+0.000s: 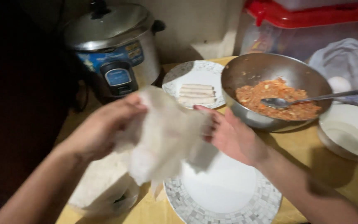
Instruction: The person is preparing spring rolls by scooping meat filling onto thin wrappers and rolling them tightly.
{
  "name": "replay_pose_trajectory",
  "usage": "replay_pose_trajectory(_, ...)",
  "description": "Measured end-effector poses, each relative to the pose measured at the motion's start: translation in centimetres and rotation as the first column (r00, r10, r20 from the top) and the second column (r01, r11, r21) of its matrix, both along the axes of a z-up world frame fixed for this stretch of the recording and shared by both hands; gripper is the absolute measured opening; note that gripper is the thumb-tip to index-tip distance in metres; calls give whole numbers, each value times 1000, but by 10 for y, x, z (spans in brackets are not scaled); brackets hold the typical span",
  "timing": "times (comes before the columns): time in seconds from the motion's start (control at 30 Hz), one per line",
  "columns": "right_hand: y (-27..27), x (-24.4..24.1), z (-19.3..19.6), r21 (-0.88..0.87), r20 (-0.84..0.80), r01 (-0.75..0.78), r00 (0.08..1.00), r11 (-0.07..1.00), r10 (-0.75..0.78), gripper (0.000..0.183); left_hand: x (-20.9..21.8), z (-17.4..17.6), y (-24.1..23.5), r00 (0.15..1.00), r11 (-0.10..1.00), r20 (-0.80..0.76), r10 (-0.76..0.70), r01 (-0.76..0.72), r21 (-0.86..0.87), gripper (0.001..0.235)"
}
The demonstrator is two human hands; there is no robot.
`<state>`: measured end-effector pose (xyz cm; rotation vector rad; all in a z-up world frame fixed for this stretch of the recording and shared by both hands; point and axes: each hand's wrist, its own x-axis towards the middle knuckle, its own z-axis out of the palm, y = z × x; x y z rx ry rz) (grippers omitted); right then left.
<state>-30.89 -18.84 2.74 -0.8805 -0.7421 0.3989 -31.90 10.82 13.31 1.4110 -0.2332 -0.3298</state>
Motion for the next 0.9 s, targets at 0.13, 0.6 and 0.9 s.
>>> replay_pose_trajectory(0.13, -4, -8, 19, -117, -282, 56, 956, 992, -87, 95, 2, 1, -44, 985, 918, 70, -158, 120, 378, 13)
replay_pose_trajectory(0.6, -72, -53, 8, -588, 81, 461, 851, 665, -519, 56, -7, -87, -64, 958, 933, -167, -232, 268, 240, 26)
replay_pose_trajectory(0.9, -56, -43, -7, -900, 386, 437, 777, -16, -497, 40, 11, -136, -76, 959, 809, -67, -274, 268, 523, 53)
